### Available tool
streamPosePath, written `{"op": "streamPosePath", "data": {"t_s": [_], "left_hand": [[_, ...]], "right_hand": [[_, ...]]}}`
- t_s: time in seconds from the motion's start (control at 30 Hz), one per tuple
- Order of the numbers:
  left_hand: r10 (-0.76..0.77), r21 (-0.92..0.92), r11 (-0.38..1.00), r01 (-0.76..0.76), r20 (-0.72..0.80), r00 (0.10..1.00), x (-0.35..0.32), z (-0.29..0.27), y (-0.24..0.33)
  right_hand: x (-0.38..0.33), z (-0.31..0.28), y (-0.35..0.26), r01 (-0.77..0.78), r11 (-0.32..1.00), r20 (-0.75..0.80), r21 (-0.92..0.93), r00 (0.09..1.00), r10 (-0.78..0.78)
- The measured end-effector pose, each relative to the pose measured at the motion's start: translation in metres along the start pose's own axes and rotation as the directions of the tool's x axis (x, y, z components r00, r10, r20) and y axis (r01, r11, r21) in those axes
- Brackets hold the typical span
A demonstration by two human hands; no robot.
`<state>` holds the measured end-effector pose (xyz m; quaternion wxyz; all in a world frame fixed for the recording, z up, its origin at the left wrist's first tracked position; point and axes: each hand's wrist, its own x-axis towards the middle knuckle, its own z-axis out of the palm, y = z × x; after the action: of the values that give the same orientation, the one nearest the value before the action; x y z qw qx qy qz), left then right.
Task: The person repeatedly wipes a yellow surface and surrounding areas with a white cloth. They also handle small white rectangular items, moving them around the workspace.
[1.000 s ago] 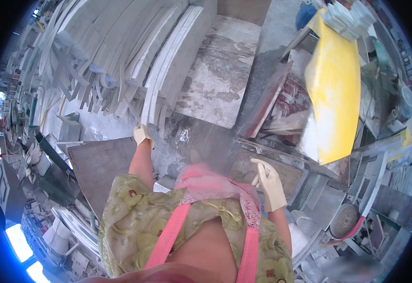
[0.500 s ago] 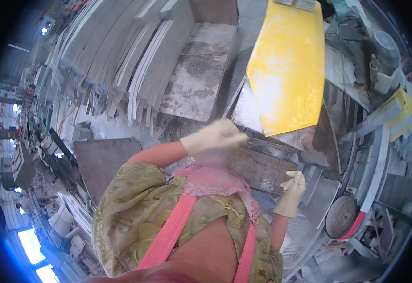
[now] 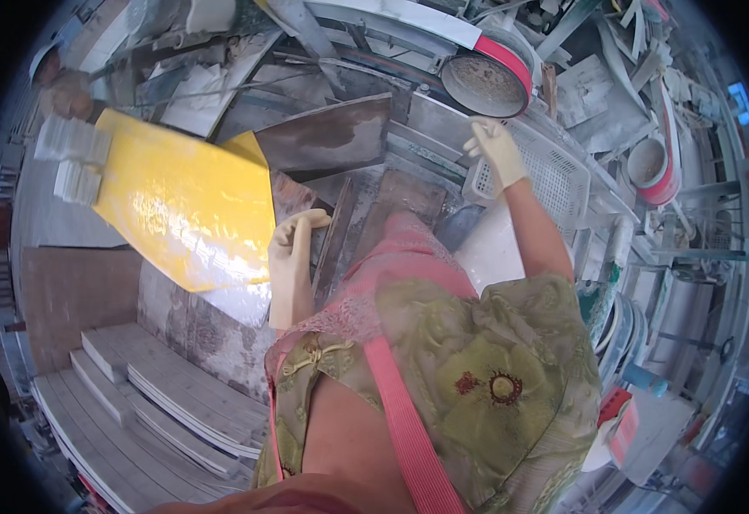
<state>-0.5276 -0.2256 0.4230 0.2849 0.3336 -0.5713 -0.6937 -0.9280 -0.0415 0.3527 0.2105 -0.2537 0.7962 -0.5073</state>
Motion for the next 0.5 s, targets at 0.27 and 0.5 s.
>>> {"op": "streamPosePath", "data": {"t_s": [0.27,0.5], "left_hand": [[-0.069,0.078,0.993,0.090,-0.243,0.968,0.055,0.016,-0.006],[-0.176,0.028,0.977,0.211,-0.450,0.875,0.121,0.092,0.001]], "right_hand": [[0.168,-0.066,-0.009,0.371,0.335,0.159,-0.866,0.840,-0.518],[0.282,-0.053,-0.032,0.425,0.197,0.355,-0.884,0.882,-0.311]]}}
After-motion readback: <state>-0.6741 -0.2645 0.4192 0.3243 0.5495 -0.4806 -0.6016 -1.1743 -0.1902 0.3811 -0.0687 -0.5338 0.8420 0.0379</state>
